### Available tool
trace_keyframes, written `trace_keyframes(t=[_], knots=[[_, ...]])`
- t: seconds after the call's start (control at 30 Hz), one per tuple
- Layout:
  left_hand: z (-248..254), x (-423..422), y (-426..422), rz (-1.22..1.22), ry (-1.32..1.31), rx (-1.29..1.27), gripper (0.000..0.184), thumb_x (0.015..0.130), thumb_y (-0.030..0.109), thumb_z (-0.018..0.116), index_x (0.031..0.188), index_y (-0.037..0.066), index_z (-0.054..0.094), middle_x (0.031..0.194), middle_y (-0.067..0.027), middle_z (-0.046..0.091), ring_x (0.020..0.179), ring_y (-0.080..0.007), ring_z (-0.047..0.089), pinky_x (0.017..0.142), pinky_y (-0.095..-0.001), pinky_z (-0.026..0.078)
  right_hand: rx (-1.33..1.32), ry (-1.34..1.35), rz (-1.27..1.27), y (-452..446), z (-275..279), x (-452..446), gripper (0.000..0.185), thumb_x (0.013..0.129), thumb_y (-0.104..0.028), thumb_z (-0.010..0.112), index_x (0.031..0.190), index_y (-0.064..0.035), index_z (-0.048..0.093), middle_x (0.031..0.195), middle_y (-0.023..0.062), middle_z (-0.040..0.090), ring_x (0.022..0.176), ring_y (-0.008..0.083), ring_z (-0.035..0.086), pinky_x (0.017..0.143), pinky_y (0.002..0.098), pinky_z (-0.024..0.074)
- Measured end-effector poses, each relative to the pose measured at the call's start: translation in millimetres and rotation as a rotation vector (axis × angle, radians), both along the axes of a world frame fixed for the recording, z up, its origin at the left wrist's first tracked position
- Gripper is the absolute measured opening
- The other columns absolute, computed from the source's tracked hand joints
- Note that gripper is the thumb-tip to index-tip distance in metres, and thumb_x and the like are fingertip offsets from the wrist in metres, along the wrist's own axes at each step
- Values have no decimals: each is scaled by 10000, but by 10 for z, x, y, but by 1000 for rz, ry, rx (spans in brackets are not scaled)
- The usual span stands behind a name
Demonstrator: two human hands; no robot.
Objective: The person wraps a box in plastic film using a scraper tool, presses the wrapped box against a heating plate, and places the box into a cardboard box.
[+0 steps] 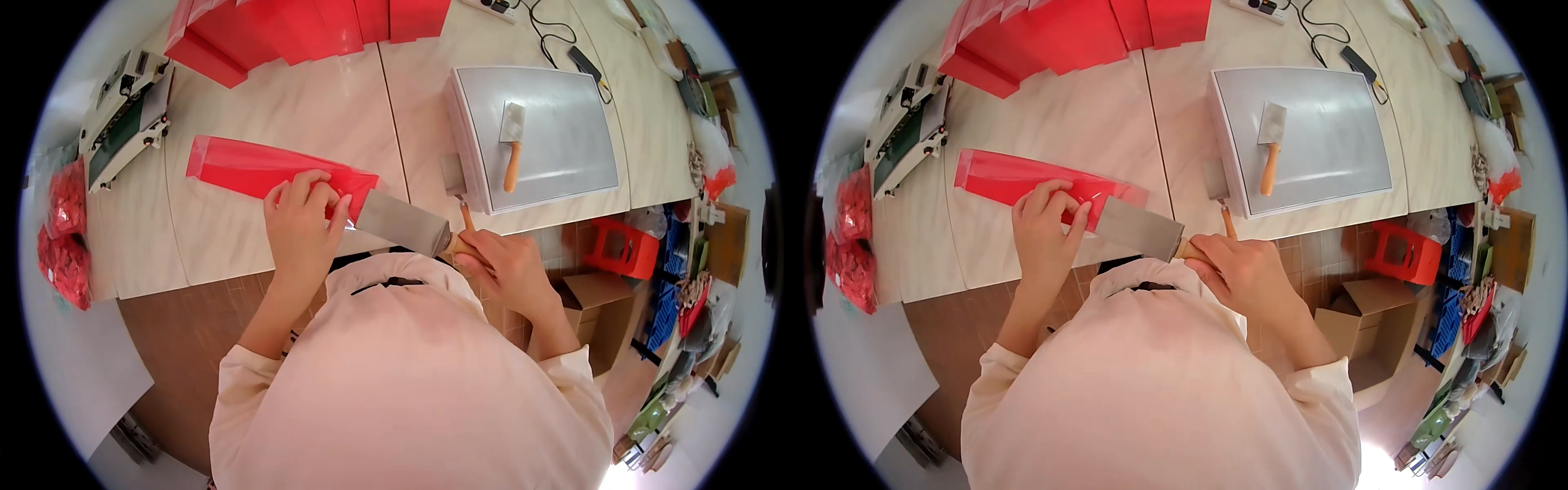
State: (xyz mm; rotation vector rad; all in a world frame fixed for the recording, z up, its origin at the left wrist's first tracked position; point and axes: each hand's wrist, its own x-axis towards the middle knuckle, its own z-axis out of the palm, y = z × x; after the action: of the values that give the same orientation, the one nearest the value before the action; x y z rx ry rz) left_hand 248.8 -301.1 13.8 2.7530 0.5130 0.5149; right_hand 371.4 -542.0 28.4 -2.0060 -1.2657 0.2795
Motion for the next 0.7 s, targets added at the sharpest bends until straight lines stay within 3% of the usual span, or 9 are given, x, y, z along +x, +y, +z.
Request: trace_keyframes(t=[0.07,0.2,0.27,0.53,0.7], knots=[[-25,-4,6,51,87,-40,150,796,146,688,758,68,565,1034,-41,591,917,-228,539,899,-408,361,-37,-32,24,52,-1,6,167,823,-153,680,920,-40,604,691,40,600,509,219,552,448,317,419],[-35,71,61,215,38,-12,120,794,135,689,825,69,594,1054,-47,561,995,-268,502,897,-416,356,-81,-98,27,168,4,3,152,838,-171,660,905,-48,600,658,37,575,489,219,530,429,326,397],[-33,93,103,210,-164,78,119,788,108,684,885,85,618,1054,-49,551,1032,-301,472,907,-429,354,-92,-108,32,248,16,-1,150,845,-179,652,903,-51,601,651,35,570,484,219,525,424,328,390],[-150,-50,255,-41,-188,153,131,755,30,671,862,93,629,950,-18,573,993,-262,487,899,-427,364,-152,-94,13,599,86,-2,165,869,-216,621,839,-59,577,633,68,584,501,265,544,428,358,394],[-185,-73,287,-118,-240,140,160,709,-7,670,829,88,624,891,-14,577,938,-240,513,879,-412,374,-179,-78,1,648,95,12,144,868,-195,624,887,-52,608,623,84,572,515,305,528,452,375,381]])
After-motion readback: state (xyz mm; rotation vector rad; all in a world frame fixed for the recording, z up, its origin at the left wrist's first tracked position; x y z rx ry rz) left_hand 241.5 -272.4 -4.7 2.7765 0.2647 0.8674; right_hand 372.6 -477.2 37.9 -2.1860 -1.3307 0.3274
